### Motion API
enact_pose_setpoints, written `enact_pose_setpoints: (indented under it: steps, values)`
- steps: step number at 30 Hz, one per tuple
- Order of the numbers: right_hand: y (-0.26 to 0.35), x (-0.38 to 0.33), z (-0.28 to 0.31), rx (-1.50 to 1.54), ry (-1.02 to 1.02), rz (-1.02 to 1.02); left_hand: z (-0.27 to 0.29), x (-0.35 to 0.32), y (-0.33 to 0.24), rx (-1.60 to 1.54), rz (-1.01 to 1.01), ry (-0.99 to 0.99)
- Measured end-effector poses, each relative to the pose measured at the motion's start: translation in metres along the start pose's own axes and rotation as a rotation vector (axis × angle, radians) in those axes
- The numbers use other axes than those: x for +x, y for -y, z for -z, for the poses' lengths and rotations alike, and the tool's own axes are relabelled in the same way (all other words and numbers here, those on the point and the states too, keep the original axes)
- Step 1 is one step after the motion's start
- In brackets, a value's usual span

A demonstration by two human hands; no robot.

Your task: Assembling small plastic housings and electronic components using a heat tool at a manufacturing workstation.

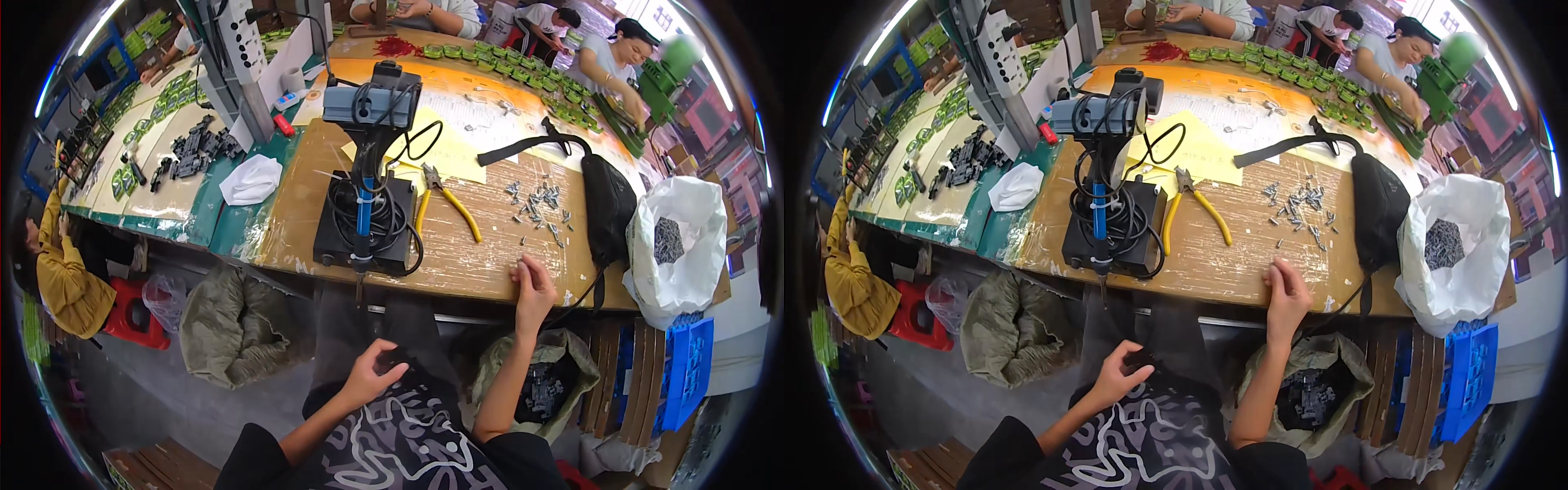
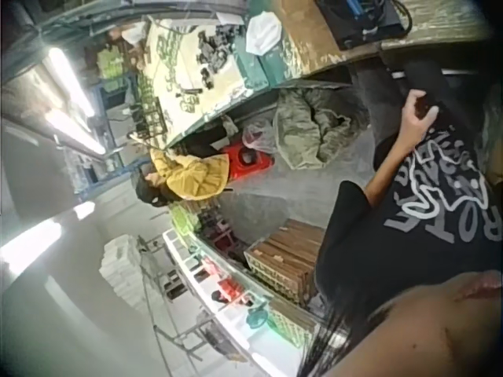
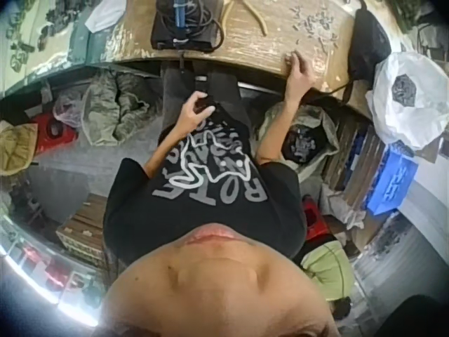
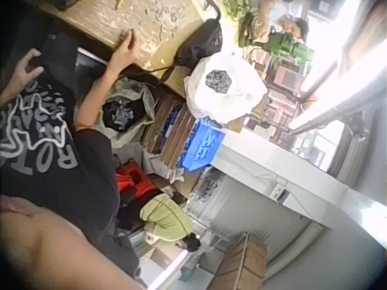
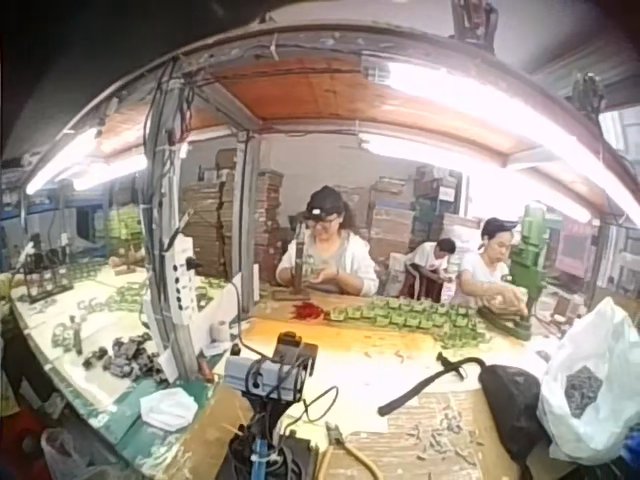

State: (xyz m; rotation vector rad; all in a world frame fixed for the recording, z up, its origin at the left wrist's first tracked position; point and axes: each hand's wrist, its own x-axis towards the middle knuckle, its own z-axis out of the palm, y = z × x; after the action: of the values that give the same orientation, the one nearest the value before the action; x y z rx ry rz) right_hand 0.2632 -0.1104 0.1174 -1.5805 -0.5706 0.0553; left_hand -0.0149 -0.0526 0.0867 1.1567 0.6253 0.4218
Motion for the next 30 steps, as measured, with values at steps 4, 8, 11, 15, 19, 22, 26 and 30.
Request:
enact_pose_setpoints:
  steps: [4,8,11,15,19,22,26,30]
  values:
    - [0.022,-0.05,-0.001,0.13,0.148,-0.08,-0.022,0.005,-0.021,-0.23,-0.09,0.065]
    - [0.037,-0.111,-0.005,0.278,0.36,-0.287,-0.025,0.009,-0.029,-0.183,0.002,0.158]
    - [0.037,-0.138,-0.012,0.41,0.382,-0.443,-0.032,0.013,-0.035,-0.08,-0.031,0.212]
    - [0.031,-0.138,-0.012,0.454,0.346,-0.511,-0.031,0.011,-0.035,0.082,-0.022,0.234]
    - [0.036,-0.123,-0.014,0.546,0.451,-0.509,-0.031,0.011,-0.045,0.106,-0.043,0.241]
    - [0.046,-0.118,-0.014,0.575,0.547,-0.538,-0.027,0.003,-0.054,0.112,-0.016,0.225]
    - [0.048,-0.118,-0.013,0.655,0.654,-0.587,-0.017,-0.003,-0.053,-0.15,0.052,0.286]
    - [0.047,-0.119,-0.012,0.631,0.611,-0.544,-0.02,-0.001,-0.059,-0.254,0.087,0.292]
